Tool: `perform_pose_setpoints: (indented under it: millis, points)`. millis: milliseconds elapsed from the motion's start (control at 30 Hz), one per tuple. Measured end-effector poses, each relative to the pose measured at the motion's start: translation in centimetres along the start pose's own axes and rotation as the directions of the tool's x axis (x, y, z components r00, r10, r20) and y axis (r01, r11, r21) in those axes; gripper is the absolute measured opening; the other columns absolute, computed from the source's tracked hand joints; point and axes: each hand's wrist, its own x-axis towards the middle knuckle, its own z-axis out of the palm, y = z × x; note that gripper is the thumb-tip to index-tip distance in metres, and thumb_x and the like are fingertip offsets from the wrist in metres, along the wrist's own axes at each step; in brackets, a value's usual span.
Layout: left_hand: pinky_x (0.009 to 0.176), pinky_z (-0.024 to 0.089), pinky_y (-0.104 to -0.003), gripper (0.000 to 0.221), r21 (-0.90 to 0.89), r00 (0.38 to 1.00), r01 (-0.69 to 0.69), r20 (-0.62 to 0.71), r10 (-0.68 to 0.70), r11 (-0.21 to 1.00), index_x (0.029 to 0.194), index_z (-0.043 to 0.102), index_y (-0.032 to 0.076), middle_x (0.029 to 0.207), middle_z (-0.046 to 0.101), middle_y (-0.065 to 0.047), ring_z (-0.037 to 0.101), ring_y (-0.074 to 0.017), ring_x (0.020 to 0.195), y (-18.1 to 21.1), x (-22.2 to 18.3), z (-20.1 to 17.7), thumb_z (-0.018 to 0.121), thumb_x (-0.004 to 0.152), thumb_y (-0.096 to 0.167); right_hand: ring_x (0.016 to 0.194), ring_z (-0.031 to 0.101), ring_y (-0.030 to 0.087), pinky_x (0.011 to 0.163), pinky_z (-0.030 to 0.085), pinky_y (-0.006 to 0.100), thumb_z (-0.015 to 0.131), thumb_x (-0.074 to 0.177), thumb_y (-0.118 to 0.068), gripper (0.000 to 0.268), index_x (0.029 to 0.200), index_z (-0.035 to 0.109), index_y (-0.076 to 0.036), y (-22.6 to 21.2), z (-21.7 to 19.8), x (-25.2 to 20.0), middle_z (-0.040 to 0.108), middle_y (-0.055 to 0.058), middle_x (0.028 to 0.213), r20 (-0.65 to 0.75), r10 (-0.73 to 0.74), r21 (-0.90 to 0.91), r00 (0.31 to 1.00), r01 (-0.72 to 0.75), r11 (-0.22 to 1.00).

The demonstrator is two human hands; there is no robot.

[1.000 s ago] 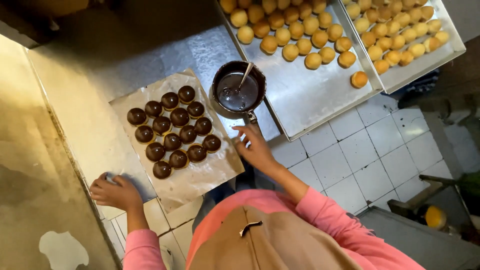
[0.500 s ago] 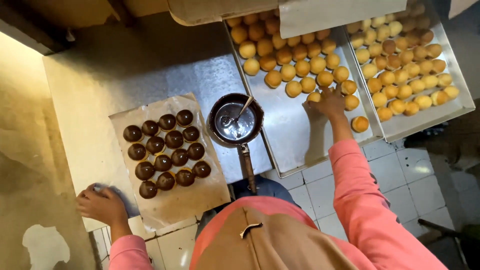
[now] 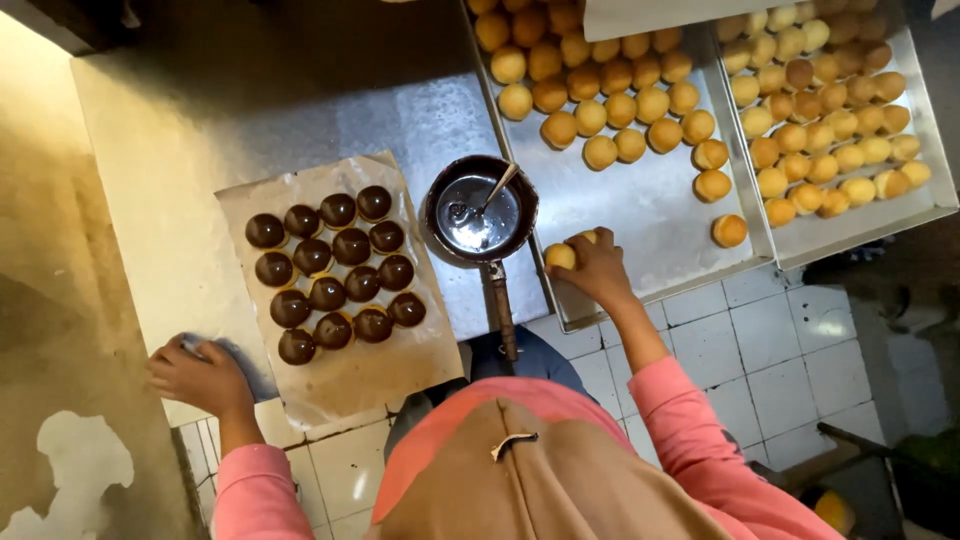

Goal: Dipping baked bread rolls into a pot of melted chocolate and placing them onto a tray.

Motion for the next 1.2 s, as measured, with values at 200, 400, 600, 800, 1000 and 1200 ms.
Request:
perform_pose_setpoints:
  millis: [200, 400, 600, 800, 1000, 1200]
  points:
    - [0.092, 0.035, -0.049, 0.029, -0.044, 0.999, 0.038, -0.001, -0.038, 0.998, 0.115, 0.060, 0.001, 0.115, 0.050, -0.019, 0.045, -0.0375, 0.101, -0.8, 0.0, 0.3, 0.062, 0.086, 0.003, 0.114, 0.057, 0.046, 0.094, 0.050, 0.052, 0.060, 0.092, -0.033, 0.056, 0.141, 0.056, -0.007, 6.6, 3.8, 2.6, 0.061, 0.027, 0.128, -0.140, 0.163, 0.197, 0.977, -0.134, 0.971]
    - [0.085, 0.040, -0.056, 0.030, -0.091, 0.998, 0.028, -0.051, -0.032, 0.995, 0.114, 0.061, 0.006, 0.112, 0.053, -0.016, 0.053, -0.0434, 0.099, -2.9, -0.4, 2.0, 0.060, 0.085, 0.009, 0.104, 0.068, 0.049, 0.082, 0.057, 0.051, 0.081, 0.078, -0.040, 0.061, 0.118, 0.072, 0.005, 9.0, 2.1, 1.6, 0.069, 0.036, 0.112, 0.052, 0.332, 0.324, 0.942, -0.330, 0.886]
    - [0.090, 0.039, -0.053, 0.026, -0.156, 0.997, 0.047, -0.055, -0.057, 0.987, 0.111, 0.062, 0.009, 0.110, 0.052, -0.012, 0.054, -0.0393, 0.103, -2.6, -0.5, 1.6, 0.059, 0.084, 0.010, 0.086, 0.061, 0.023, 0.069, 0.049, 0.033, 0.069, 0.098, -0.027, 0.040, 0.120, 0.040, -0.010, -0.8, -1.7, -5.0, 0.064, 0.016, 0.111, 0.122, 0.160, 0.981, 0.980, -0.143, 0.130]
    - [0.093, 0.039, -0.053, 0.027, -0.147, 0.995, 0.067, -0.063, -0.077, 0.987, 0.111, 0.062, 0.011, 0.109, 0.052, -0.009, 0.055, -0.0363, 0.106, -3.0, -0.5, 2.3, 0.060, 0.083, 0.012, 0.084, 0.063, 0.032, 0.070, 0.047, 0.038, 0.062, 0.080, -0.052, 0.058, 0.119, 0.064, -0.009, -7.2, -2.1, -2.7, 0.070, 0.019, 0.106, 0.176, -0.029, 0.950, 0.984, -0.178, -0.257]
    - [0.096, 0.040, -0.052, 0.031, -0.104, 0.995, 0.091, -0.040, -0.095, 0.990, 0.114, 0.063, 0.013, 0.110, 0.053, -0.007, 0.055, -0.0334, 0.109, -3.4, -0.5, 3.2, 0.059, 0.084, 0.014, 0.096, 0.062, 0.021, 0.077, 0.056, 0.031, 0.063, 0.088, -0.034, 0.033, 0.117, 0.062, -0.018, -12.8, -0.6, 1.3, 0.066, 0.005, 0.113, 0.121, -0.108, 0.989, 0.987, -0.111, 0.093]
    - [0.094, 0.041, -0.052, 0.032, -0.063, 0.994, 0.091, -0.049, -0.094, 0.994, 0.114, 0.063, 0.014, 0.109, 0.054, -0.008, 0.056, -0.0337, 0.108, -3.2, -0.4, 3.1, 0.060, 0.082, 0.013, 0.108, 0.064, 0.046, 0.085, 0.058, 0.049, 0.086, 0.082, -0.014, 0.050, 0.128, 0.070, -0.003, -14.5, 2.4, 5.3, 0.059, 0.023, 0.117, -0.365, -0.366, 0.244, 0.856, 0.468, 0.849]
